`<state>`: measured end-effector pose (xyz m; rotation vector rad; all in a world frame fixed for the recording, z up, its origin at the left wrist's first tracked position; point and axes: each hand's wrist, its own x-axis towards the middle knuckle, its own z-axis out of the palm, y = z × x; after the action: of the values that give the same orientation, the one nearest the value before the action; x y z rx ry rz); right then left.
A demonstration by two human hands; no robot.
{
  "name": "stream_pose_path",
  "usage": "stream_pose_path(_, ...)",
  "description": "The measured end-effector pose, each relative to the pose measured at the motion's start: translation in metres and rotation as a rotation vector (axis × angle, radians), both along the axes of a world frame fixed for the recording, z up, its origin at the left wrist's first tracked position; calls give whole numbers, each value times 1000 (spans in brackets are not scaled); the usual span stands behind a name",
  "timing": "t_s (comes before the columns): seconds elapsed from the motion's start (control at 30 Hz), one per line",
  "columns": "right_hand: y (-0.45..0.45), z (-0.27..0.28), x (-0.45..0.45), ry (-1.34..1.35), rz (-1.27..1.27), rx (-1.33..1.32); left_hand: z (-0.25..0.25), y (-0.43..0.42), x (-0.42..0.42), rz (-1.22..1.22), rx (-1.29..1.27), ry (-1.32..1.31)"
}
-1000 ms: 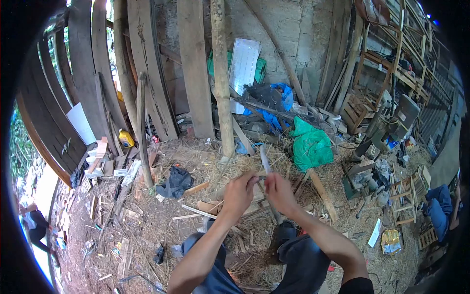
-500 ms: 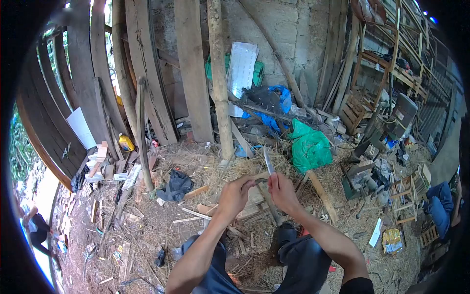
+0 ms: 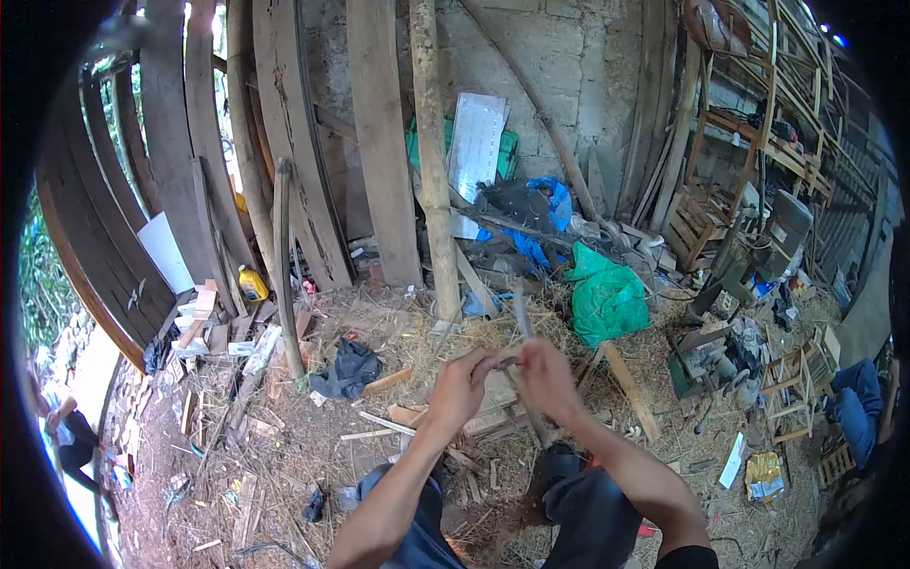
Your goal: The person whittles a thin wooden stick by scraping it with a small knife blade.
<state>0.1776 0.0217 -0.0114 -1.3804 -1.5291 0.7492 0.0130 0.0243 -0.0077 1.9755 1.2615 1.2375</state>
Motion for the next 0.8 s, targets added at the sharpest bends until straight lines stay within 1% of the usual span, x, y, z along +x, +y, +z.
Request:
stream_pose_path(0.03, 6, 2, 1, 110, -46, -7, 3, 1, -2, 1, 8, 8)
stream_pose_path(0.07, 1, 0, -5, 111, -45, -5, 3, -1, 1, -15, -12, -5)
stream_pose_path(0.13, -15, -6, -16, -96, 57, 8, 0, -1, 4, -24, -36, -38)
stream_pose_path(0.17, -10, -9, -13, -120, 70, -43, -4, 3, 1, -30, -31, -45)
stream_pose_path(0.2, -6, -6, -9, -116, 72, -48, -7, 3, -2, -37, -25, -43)
stream_pose_path(0.27, 5, 0, 1, -5, 20, -73, 3, 0, -3, -38, -7, -36)
stream_pose_path(0.3, 5, -8, 2, -77, 47, -17, 5, -3, -1, -41, -2, -47)
stream_pose_path(0.33, 1, -16, -2, -86, 45, -22, 2, -3, -1, -42, -7, -56)
stream_pose_path(0.4, -9, -25, -18, -182, 126, 152, -5, 3, -2, -10, -41, 15)
stream_pose_path(0.43, -9, -18, -18, -158, 154, 114, -8, 3, 0, -12, -42, 18)
stream_pose_path(0.5, -2, -16, -13, -155, 119, 155, -3, 3, 0, -29, 77, -111)
stream_pose_path(0.53, 1, -16, -8, -164, 88, 185, 3, 1, -3, -29, 79, -104)
stream_pose_path(0.57, 5, -14, -1, -162, 87, 182, 9, -2, -5, -62, -11, -39)
stream_pose_path(0.6, 11, -9, 9, -101, 26, 122, 14, -5, -6, -96, -100, 21)
stream_pose_path(0.63, 15, -7, 14, -44, -35, 64, 12, -5, -5, -97, -102, 13)
stream_pose_path(0.67, 16, -14, 16, -50, -35, 63, 11, -5, -5, -130, -92, 4)
stream_pose_path(0.73, 12, -15, 11, -67, -1, 321, 9, -1, -7, -164, -82, -5)
stream_pose_path(0.77, 3, -15, 10, -125, 59, 153, 7, 2, -9, -165, -138, 9)
stream_pose_path(0.8, 4, -18, 12, -123, 58, 148, 5, 2, -10, -165, -194, 27)
